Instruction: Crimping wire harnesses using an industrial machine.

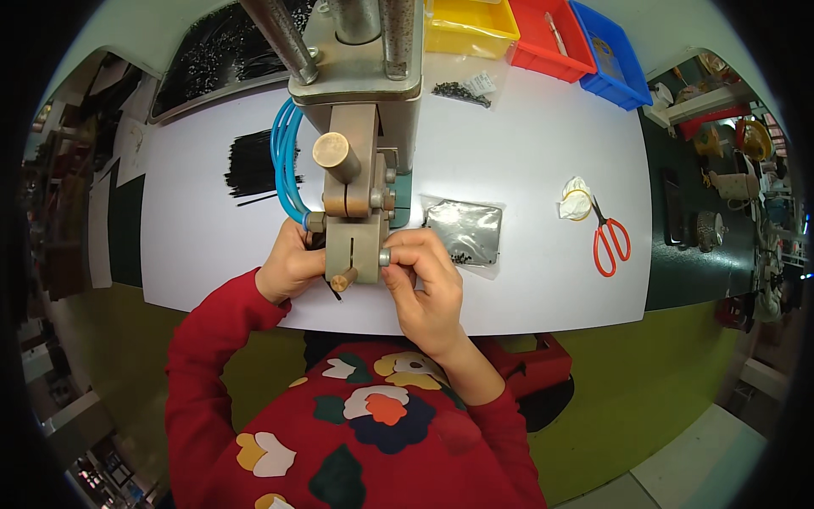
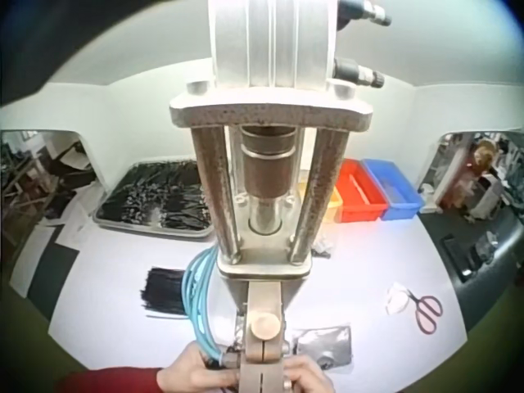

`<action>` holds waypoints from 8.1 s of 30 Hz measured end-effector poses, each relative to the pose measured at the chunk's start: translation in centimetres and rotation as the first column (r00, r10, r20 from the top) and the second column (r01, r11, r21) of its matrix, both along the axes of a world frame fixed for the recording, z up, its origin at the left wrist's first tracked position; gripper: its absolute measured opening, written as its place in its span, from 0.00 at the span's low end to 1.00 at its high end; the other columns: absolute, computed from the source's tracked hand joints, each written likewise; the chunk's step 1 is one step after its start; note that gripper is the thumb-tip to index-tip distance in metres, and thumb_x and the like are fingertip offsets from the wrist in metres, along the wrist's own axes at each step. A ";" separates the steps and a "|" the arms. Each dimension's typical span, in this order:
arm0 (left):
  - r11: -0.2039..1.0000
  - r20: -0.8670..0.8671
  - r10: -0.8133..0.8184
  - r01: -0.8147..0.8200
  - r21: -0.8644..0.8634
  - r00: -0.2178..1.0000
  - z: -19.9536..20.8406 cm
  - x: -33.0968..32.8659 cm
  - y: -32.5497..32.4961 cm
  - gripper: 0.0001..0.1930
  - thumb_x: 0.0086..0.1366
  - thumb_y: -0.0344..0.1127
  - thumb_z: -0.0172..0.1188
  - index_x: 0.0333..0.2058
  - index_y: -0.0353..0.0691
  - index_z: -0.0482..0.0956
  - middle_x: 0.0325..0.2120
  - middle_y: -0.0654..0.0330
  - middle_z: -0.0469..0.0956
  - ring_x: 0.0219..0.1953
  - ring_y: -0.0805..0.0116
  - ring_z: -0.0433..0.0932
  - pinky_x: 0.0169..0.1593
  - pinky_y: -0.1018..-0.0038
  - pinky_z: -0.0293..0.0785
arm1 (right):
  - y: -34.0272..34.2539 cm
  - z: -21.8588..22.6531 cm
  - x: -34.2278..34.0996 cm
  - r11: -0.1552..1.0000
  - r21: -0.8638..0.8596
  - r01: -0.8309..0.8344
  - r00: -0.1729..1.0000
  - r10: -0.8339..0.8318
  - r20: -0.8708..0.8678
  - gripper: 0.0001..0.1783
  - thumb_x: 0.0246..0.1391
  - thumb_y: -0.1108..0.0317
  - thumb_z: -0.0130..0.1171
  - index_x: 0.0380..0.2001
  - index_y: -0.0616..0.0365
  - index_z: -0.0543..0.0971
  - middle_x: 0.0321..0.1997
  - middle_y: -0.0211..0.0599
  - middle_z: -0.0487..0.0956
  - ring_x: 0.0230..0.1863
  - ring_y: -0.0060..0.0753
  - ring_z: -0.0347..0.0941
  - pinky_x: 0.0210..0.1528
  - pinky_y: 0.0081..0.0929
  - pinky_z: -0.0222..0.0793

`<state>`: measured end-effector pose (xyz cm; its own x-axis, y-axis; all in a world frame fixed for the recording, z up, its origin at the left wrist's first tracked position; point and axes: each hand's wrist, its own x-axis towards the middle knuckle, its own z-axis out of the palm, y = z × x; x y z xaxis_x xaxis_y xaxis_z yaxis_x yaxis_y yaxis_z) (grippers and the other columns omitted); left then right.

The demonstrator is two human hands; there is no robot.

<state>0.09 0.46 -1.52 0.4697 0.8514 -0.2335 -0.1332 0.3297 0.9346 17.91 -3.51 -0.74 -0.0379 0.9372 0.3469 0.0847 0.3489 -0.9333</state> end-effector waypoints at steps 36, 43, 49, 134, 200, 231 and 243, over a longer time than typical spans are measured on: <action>1.000 0.070 0.002 -0.004 0.031 0.998 0.7 0.4 -0.2 0.12 0.54 0.35 0.59 0.33 0.31 0.77 0.19 0.66 0.73 0.20 0.84 0.66 0.24 0.85 0.61 | -0.9 0.3 1.4 0.934 -0.352 -0.066 0.904 -0.093 -0.417 0.02 0.52 0.77 0.51 0.30 0.64 0.71 0.30 0.33 0.73 0.27 0.14 0.64 0.25 0.10 0.58; 0.996 -0.110 0.017 -0.007 0.087 0.994 1.5 -0.1 -0.3 0.11 0.54 0.33 0.60 0.33 0.31 0.77 0.18 0.67 0.73 0.20 0.84 0.66 0.24 0.86 0.62 | -0.3 -0.7 0.3 0.998 -0.060 -0.036 0.981 0.023 -0.195 0.03 0.49 0.80 0.53 0.29 0.64 0.71 0.32 0.35 0.71 0.27 0.18 0.65 0.26 0.12 0.60; 0.997 -0.082 0.040 -0.034 0.072 0.996 1.2 0.0 -0.3 0.10 0.53 0.30 0.60 0.34 0.30 0.76 0.22 0.65 0.75 0.23 0.83 0.68 0.27 0.86 0.65 | 0.1 -0.5 0.0 1.000 -0.013 -0.028 0.998 0.027 -0.065 0.03 0.48 0.81 0.53 0.28 0.66 0.71 0.33 0.37 0.70 0.27 0.22 0.66 0.28 0.16 0.63; 0.843 -0.199 0.292 -0.153 0.516 0.936 1.9 2.8 -10.6 0.12 0.54 0.33 0.61 0.20 0.35 0.67 0.13 0.68 0.64 0.16 0.82 0.58 0.19 0.85 0.53 | -9.0 -0.4 0.2 0.944 -0.229 -0.236 0.955 0.181 -0.234 0.08 0.57 0.69 0.46 0.36 0.64 0.68 0.26 0.33 0.73 0.23 0.16 0.66 0.26 0.12 0.64; 0.998 0.052 0.026 -0.023 -0.065 0.998 1.6 0.3 -0.3 0.10 0.52 0.31 0.57 0.32 0.32 0.74 0.23 0.64 0.74 0.24 0.81 0.69 0.28 0.85 0.64 | -0.6 -0.2 -0.8 0.989 -0.134 0.063 0.983 -0.085 -0.161 0.02 0.46 0.81 0.54 0.27 0.67 0.74 0.33 0.37 0.72 0.29 0.21 0.67 0.29 0.14 0.63; 0.995 -0.028 -0.028 0.031 0.091 0.999 1.4 0.3 -0.7 0.11 0.53 0.31 0.56 0.34 0.30 0.76 0.24 0.64 0.74 0.25 0.80 0.69 0.29 0.83 0.65 | -0.7 -0.7 6.6 0.949 -0.278 -0.148 0.789 -0.056 -0.612 0.05 0.53 0.73 0.50 0.30 0.64 0.72 0.31 0.40 0.72 0.20 0.12 0.61 0.14 0.10 0.53; 0.995 -0.006 -0.087 0.087 -0.050 0.996 2.0 -0.5 -0.1 0.10 0.54 0.33 0.56 0.33 0.33 0.74 0.18 0.67 0.70 0.16 0.84 0.62 0.19 0.84 0.57 | -0.9 -0.7 8.6 0.974 0.152 0.171 0.731 -0.228 0.643 0.03 0.43 0.82 0.56 0.26 0.66 0.74 0.31 0.37 0.72 0.27 0.22 0.69 0.26 0.14 0.64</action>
<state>-0.39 0.35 0.50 0.5392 0.7947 -0.2786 -0.0945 0.3858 0.9177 26.48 -4.45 -1.46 -0.0968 0.9206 0.3783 0.7378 0.3215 -0.5936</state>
